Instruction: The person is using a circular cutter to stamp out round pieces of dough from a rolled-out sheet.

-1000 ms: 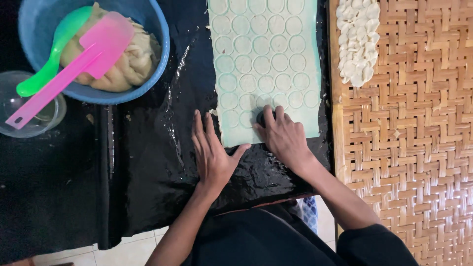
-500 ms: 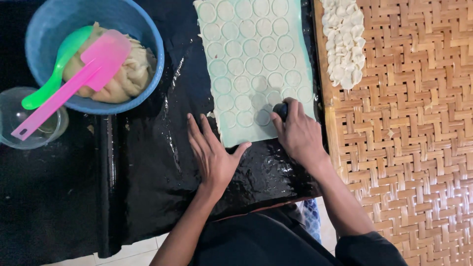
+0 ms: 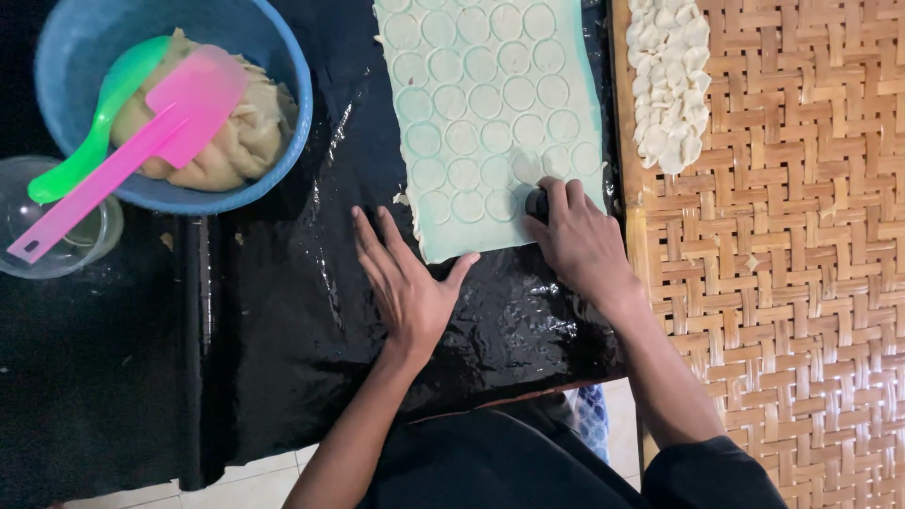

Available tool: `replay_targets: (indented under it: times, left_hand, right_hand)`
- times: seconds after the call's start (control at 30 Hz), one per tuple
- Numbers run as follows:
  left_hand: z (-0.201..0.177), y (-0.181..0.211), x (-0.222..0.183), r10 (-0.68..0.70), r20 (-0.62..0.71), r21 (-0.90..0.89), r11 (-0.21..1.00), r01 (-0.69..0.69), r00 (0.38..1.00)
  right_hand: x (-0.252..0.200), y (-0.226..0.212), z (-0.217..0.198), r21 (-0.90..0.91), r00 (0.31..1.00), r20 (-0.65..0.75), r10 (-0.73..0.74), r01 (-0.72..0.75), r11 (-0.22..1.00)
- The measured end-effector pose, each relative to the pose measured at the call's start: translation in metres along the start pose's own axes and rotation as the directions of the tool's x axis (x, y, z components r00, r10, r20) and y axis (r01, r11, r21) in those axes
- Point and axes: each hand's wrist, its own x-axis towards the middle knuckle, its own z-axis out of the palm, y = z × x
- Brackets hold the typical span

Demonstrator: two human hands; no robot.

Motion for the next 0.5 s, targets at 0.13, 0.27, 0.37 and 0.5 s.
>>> replay_targets:
  times: [0.13,0.27,0.37,0.5]
  left_hand:
    - [-0.001,0.001,0.001,0.010,0.030,0.024,1.000,-0.011,1.000]
    - [0.001,0.002,0.002,-0.016,0.034,0.034,0.999,0.015,0.999]
    - [0.000,0.002,0.004,-0.026,0.043,0.037,0.999,0.024,0.999]
    - [0.001,0.001,0.001,-0.015,0.048,0.051,0.999,0.013,0.999]
  right_hand:
    - [0.003,0.002,0.006,-0.034,1.000,0.013,-0.021,0.021,0.999]
    - [0.006,0.005,0.018,-0.080,0.996,-0.032,-0.079,0.076,0.994]
    - [0.008,0.004,0.025,-0.122,0.996,-0.033,-0.081,0.077,0.990]
    - [0.011,-0.002,0.035,-0.231,0.999,0.023,0.025,-0.019,0.973]
